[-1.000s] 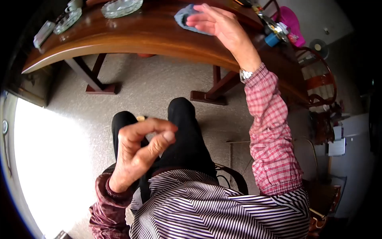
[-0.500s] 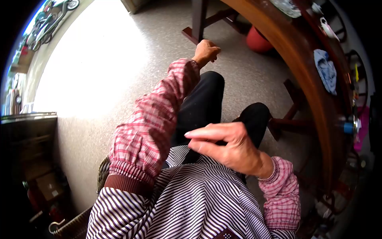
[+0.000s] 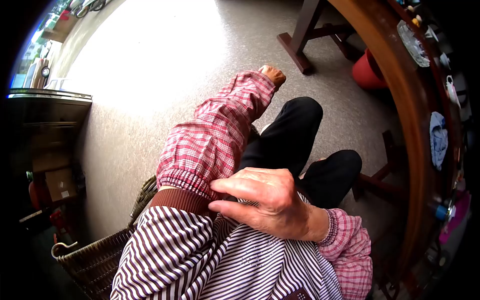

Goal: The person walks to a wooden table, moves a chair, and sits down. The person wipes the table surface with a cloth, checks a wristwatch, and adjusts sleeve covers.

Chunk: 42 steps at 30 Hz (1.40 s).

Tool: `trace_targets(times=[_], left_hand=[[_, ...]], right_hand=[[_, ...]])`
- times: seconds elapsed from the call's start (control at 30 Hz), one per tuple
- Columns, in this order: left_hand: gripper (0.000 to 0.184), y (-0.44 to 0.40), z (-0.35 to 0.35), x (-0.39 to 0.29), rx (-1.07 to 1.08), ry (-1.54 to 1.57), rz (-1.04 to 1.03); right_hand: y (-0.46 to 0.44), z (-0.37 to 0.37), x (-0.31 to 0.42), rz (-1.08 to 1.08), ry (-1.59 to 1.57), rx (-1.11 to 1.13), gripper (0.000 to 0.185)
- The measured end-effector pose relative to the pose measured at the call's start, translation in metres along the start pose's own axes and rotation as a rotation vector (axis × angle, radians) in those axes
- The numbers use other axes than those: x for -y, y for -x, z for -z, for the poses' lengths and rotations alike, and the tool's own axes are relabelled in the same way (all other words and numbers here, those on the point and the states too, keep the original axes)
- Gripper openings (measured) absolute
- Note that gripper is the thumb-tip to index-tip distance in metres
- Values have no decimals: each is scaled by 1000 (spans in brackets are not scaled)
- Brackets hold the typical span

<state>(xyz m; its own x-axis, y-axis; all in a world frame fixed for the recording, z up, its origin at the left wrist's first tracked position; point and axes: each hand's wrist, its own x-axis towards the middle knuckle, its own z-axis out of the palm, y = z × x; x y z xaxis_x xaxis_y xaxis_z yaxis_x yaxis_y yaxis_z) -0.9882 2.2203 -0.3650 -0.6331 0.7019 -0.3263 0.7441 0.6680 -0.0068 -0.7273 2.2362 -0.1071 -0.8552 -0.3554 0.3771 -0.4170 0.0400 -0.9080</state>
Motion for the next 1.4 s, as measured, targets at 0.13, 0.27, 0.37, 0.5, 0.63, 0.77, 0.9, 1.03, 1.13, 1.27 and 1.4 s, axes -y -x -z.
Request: trace_targets(times=[0.13,0.27,0.37,0.5,0.63,0.77,0.9,1.03,1.13,1.27,1.4], left_hand=[[8,0,-10,3,-13,-89,-6],[9,3,-14,0,-29,-240,-42],[10,5,-26,0,-50,-307,-68],[12,11,-37,-3,-70,-362,-95],[14,11,-46,-6,-79,-426,-130],[14,11,-55,-12,-107,-449,-157],[18,20,-52,-15,-180,-578,-154],[20,16,-79,-12,-303,-718,-179],[19,18,-75,-12,-293,-775,-208],[17,19,-73,-14,-295,-776,-224],[16,15,-72,-15,-291,-772,-238]], right_hand=[[4,-5,-9,-92,-146,-25,23],[4,-6,-7,52,-2,-5,29],[2,-10,-3,109,83,20,35],[-2,-7,2,69,48,45,33],[0,-7,0,100,190,11,29],[-1,-3,-7,130,372,-10,31],[-15,0,4,154,465,17,30],[-29,-1,6,194,582,78,29],[-42,-4,1,217,618,76,21],[-62,-6,-5,329,580,-12,12],[-76,-21,17,354,608,106,14]])
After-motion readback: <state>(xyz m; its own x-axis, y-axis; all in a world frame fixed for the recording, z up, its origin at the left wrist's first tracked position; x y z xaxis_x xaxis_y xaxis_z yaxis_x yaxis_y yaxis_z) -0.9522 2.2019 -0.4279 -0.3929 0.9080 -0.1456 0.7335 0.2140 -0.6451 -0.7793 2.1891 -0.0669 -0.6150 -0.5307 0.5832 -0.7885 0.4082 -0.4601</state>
